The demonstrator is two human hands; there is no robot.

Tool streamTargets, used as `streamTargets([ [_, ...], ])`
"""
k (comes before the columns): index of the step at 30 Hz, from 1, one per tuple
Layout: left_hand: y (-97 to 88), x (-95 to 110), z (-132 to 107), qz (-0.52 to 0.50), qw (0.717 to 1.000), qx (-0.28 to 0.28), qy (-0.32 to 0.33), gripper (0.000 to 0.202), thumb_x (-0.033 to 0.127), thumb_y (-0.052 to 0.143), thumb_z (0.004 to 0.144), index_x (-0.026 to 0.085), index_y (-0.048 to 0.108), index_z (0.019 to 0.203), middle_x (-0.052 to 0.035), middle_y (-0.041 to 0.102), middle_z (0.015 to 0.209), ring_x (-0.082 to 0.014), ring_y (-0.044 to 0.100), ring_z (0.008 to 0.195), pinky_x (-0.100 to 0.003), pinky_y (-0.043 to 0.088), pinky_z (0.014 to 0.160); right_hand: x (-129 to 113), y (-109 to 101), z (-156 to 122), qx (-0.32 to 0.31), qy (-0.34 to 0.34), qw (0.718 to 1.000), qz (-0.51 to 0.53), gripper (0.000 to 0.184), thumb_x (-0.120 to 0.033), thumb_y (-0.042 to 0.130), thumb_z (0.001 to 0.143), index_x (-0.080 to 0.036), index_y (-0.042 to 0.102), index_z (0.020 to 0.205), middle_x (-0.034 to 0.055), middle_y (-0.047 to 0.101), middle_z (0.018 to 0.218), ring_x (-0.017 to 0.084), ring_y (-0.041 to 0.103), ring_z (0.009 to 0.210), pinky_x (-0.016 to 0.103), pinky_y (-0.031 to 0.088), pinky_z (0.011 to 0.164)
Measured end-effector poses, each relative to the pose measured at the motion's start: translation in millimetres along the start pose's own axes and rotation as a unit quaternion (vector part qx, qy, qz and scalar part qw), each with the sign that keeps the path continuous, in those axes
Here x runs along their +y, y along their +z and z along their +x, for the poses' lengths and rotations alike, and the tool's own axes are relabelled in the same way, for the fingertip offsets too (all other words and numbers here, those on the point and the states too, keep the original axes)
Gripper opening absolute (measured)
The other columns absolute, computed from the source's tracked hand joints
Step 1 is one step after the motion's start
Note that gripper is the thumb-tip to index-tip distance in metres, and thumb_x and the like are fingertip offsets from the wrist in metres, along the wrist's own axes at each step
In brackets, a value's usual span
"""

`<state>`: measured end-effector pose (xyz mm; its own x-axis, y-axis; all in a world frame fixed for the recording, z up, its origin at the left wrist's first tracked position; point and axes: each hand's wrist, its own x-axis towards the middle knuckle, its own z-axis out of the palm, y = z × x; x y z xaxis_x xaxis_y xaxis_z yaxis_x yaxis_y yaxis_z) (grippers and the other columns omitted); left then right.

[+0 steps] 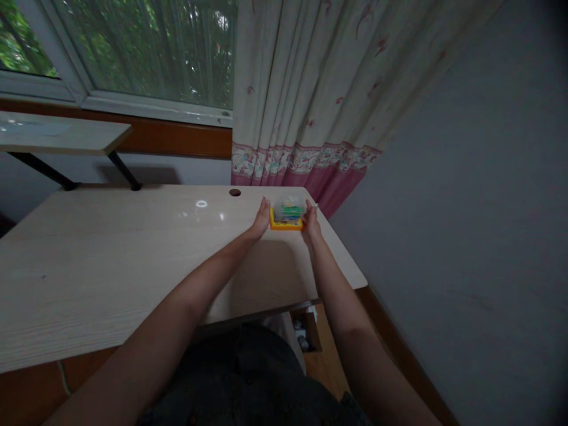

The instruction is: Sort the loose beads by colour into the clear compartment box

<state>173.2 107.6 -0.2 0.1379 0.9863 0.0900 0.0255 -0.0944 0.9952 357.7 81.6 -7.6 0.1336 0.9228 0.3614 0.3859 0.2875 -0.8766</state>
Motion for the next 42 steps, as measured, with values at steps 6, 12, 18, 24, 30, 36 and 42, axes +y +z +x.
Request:
streamTargets([
  [6, -137.6, 4.7, -54.2, 0.131, 0.985, -0.045, 0.102, 0.068, 0.061, 0.028, 0.100, 0.028, 0.019, 0.159, -0.0099, 0.028, 0.163, -0.0239, 0.027, 0.150, -0.047, 0.018, 0.124, -39.6, -27.2, -23.7, 0.025, -0.099, 0.986, -0.129, 0.074, -0.070, 0.019, 0.096, -0.031, 0.019, 0.158, 0.0039, 0.017, 0.166, 0.026, 0.011, 0.154, 0.055, 0.016, 0.124],
  [12, -246.9, -2.8, -159.1, 0.478, 0.863, -0.047, 0.157, 0.075, 0.068, 0.054, 0.087, 0.037, 0.034, 0.153, -0.0066, 0.028, 0.163, -0.0363, 0.026, 0.149, -0.062, 0.018, 0.121, -85.4, 46.4, -70.5, -0.184, -0.246, 0.902, -0.305, 0.070, -0.064, 0.043, 0.094, -0.032, 0.031, 0.155, 0.0064, 0.018, 0.166, 0.031, 0.013, 0.154, 0.061, 0.010, 0.123],
  [18, -263.3, -20.6, -196.3, 0.578, 0.811, -0.014, 0.089, 0.069, 0.071, 0.049, 0.087, 0.039, 0.042, 0.148, -0.0063, 0.032, 0.161, -0.0394, 0.026, 0.149, -0.069, 0.009, 0.117, -69.8, 115.0, -108.1, -0.292, -0.186, 0.863, -0.368, 0.070, -0.070, 0.047, 0.090, -0.031, 0.044, 0.149, 0.0139, 0.032, 0.160, 0.037, 0.024, 0.150, 0.073, 0.009, 0.116],
  [24, -258.5, -22.8, -194.3, 0.565, 0.819, -0.015, 0.098, 0.069, 0.071, 0.048, 0.087, 0.035, 0.045, 0.147, -0.0078, 0.034, 0.160, -0.0391, 0.024, 0.149, -0.067, 0.006, 0.118, -66.2, 112.2, -113.1, -0.291, -0.193, 0.859, -0.374, 0.071, -0.071, 0.038, 0.093, -0.029, 0.041, 0.150, 0.0145, 0.031, 0.161, 0.035, 0.023, 0.151, 0.071, 0.010, 0.117],
  [30, -257.4, -23.7, -195.4, 0.532, 0.840, -0.003, 0.107, 0.067, 0.071, 0.051, 0.085, 0.039, 0.047, 0.144, -0.0050, 0.036, 0.159, -0.0392, 0.024, 0.149, -0.066, 0.003, 0.119, -67.2, 111.2, -112.5, -0.298, -0.185, 0.856, -0.380, 0.072, -0.072, 0.036, 0.093, -0.029, 0.040, 0.151, 0.0132, 0.028, 0.162, 0.034, 0.021, 0.151, 0.070, 0.008, 0.118],
  [36, -260.2, -29.1, -194.5, 0.575, 0.811, -0.012, 0.111, 0.069, 0.071, 0.047, 0.088, 0.038, 0.042, 0.148, -0.0055, 0.034, 0.160, -0.0382, 0.023, 0.149, -0.066, 0.007, 0.119, -70.5, 110.8, -113.6, -0.300, -0.189, 0.846, -0.399, 0.072, -0.071, 0.035, 0.094, -0.027, 0.039, 0.152, 0.0141, 0.028, 0.162, 0.034, 0.021, 0.151, 0.069, 0.010, 0.119],
  [42, -257.6, -20.8, -196.7, 0.642, 0.762, -0.037, 0.078, 0.074, 0.072, 0.034, 0.093, 0.029, 0.037, 0.153, -0.0080, 0.026, 0.164, -0.0354, 0.018, 0.151, -0.062, 0.007, 0.120, -75.7, 111.1, -114.3, -0.310, -0.176, 0.826, -0.436, 0.072, -0.070, 0.029, 0.096, -0.027, 0.036, 0.153, 0.0111, 0.025, 0.163, 0.031, 0.017, 0.153, 0.065, 0.009, 0.120],
])
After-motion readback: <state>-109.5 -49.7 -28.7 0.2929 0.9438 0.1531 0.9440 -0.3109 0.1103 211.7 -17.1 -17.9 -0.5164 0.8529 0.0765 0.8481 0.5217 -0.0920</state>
